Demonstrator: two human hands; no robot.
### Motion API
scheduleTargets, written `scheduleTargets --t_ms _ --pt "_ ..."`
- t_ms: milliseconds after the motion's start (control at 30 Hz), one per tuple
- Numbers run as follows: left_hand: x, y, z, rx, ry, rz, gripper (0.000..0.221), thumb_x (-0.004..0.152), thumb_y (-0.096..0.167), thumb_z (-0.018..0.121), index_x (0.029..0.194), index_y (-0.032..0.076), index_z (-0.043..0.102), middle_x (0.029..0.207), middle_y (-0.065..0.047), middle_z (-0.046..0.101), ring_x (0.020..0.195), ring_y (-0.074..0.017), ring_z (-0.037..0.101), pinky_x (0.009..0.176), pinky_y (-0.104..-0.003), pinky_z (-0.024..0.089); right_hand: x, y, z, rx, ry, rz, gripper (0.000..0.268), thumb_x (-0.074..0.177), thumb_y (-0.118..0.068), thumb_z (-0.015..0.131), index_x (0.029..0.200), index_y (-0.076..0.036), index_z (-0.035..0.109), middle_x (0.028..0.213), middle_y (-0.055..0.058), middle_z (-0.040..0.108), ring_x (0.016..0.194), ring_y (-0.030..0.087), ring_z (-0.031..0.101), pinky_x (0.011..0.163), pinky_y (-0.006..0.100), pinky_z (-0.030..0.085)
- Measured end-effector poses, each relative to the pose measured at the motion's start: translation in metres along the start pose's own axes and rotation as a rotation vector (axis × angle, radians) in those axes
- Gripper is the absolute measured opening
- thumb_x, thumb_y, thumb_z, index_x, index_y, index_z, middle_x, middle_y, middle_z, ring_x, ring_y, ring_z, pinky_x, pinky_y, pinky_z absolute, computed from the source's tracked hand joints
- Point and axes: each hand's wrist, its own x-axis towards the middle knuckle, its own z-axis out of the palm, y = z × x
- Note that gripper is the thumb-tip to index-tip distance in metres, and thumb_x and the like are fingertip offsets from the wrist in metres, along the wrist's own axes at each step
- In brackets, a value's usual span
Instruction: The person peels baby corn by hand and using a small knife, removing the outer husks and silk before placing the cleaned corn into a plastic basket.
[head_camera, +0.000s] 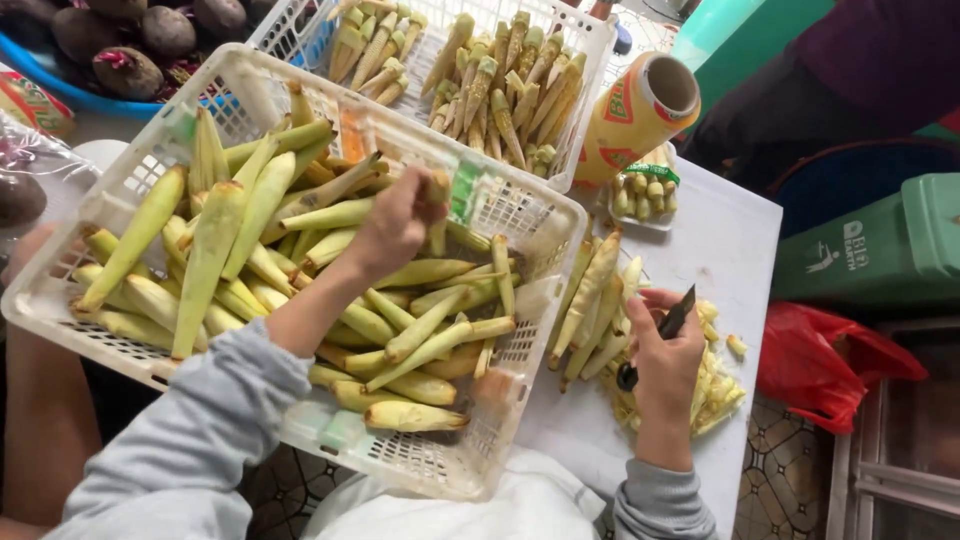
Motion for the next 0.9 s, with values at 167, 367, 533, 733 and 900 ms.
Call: scheduleTargets --t_ms 167,367,533,733,900 --pt "-0.015 0.102 0.017 -0.566 0.036 -0.017 0.012 0.103 0.002 0.054 0.114 0.000 0.052 0.095 -0.020 0.069 0.086 -0.0296 0.074 0.084 -0.043 0.062 -0.008 -0.015 0.019 0.157 -0.276 -0.014 0.024 0.096 -0.015 0.071 0.114 0.001 0.069 0.076 0.012 0.066 0.043 0.008 0.053 0.036 0.017 0.038" --pt "-0.030 0.126 0.062 -0.802 -0.031 -0.053 0.017 0.101 0.007 0.060 0.116 0.002 0.052 0.096 -0.017 0.066 0.080 -0.0229 0.069 0.069 -0.036 0.060 -0.032 -0.033 0.064 0.327 -0.495 -0.003 0.041 0.086 -0.003 0.078 0.123 0.007 0.065 0.095 0.022 0.074 0.046 0.011 0.058 0.033 0.018 0.038" --pt "-0.037 0.154 0.064 -1.054 -0.110 -0.074 0.025 0.098 0.014 0.070 0.113 -0.001 0.056 0.092 -0.019 0.067 0.067 -0.0172 0.067 0.040 -0.026 0.055 -0.041 -0.040 0.066 0.320 -0.458 0.029 0.018 0.093 -0.005 0.072 0.102 0.011 0.070 0.052 0.009 0.058 0.032 0.006 0.041 0.030 0.018 0.031" --pt "-0.038 0.152 0.074 -1.259 -0.156 -0.086 0.033 0.099 0.013 0.066 0.120 -0.012 0.059 0.090 -0.029 0.068 0.059 -0.0247 0.068 0.035 -0.032 0.057 -0.048 -0.048 0.063 0.476 -0.459 0.078 0.015 0.092 -0.001 0.071 0.096 0.013 0.069 0.048 0.012 0.052 0.028 0.009 0.039 0.028 0.020 0.031" --pt "-0.039 0.143 0.090 -1.290 -0.019 -0.061 0.034 0.094 0.012 0.073 0.115 -0.012 0.059 0.082 -0.029 0.066 0.057 -0.0297 0.072 0.034 -0.029 0.052 -0.040 -0.024 0.052 0.472 -0.444 0.041 0.015 0.092 0.002 0.070 0.101 0.014 0.068 0.046 0.013 0.052 0.027 0.011 0.040 0.032 0.020 0.036"
